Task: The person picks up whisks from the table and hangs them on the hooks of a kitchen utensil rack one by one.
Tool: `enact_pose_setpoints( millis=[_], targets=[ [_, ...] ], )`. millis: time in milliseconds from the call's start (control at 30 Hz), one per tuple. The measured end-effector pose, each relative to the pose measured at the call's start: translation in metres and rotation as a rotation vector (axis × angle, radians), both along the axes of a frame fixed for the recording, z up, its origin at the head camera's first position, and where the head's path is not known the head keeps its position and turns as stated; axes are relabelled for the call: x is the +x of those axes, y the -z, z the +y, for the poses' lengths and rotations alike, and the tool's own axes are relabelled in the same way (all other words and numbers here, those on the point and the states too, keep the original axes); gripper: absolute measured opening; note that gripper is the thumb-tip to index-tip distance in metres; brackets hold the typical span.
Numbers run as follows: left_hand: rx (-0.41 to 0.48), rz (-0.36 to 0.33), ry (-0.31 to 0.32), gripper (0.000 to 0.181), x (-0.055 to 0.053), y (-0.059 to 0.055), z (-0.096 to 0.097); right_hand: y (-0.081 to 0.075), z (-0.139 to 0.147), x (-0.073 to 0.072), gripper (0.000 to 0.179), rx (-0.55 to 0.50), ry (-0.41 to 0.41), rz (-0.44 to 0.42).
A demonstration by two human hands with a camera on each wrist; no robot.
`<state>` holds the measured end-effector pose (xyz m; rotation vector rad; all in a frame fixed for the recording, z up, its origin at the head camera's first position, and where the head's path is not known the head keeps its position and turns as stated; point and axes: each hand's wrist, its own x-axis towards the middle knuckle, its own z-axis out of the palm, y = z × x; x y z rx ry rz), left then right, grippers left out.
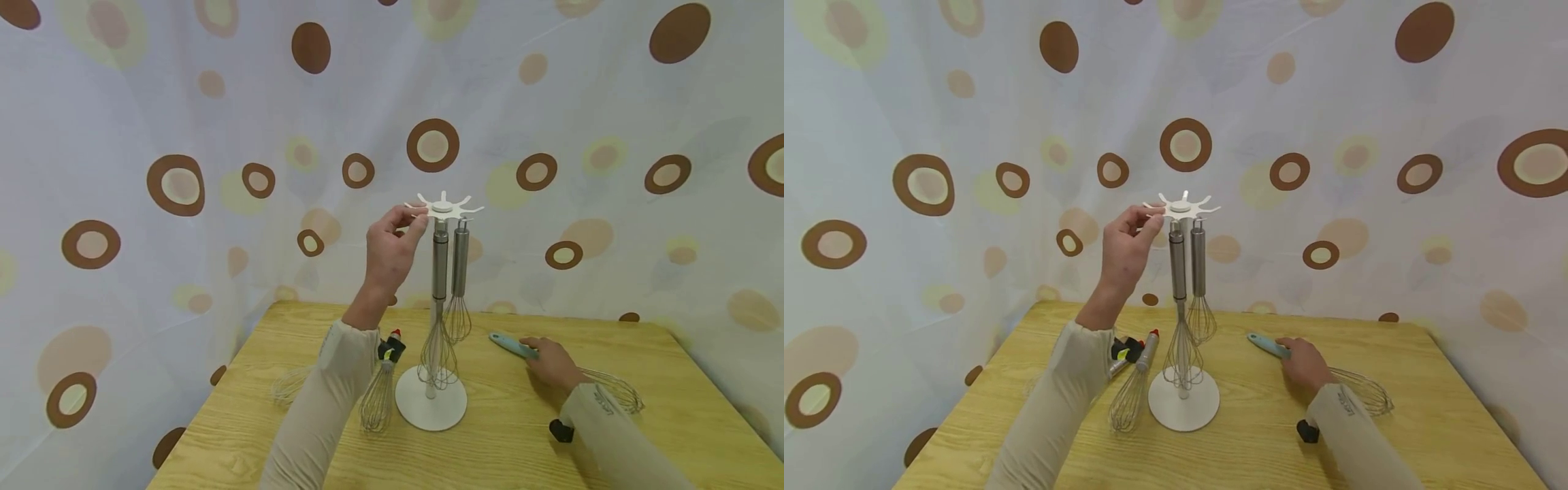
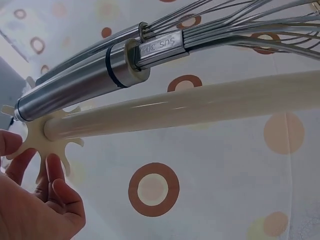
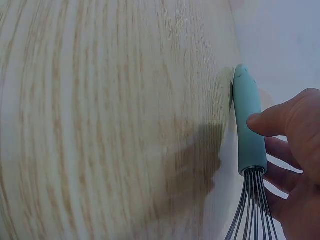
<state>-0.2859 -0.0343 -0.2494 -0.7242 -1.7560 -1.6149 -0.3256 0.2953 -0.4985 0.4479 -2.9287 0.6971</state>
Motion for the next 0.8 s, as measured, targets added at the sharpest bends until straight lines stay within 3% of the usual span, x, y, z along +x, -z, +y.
enact_pose_setpoints(
  millis=[333,800],
  targets=[
    [0.012,-0.032,-0.001,0.018,-0.003,-0.001,0.002,0.004,0.001,-0.004,0.045,0.004,-0.001,-0.003],
    [0.014,-0.067,-0.014,0.018,-0.003,-0.002,0.003,0.009,-0.011,0.003,0.038,0.124,-0.027,-0.003]
  ],
)
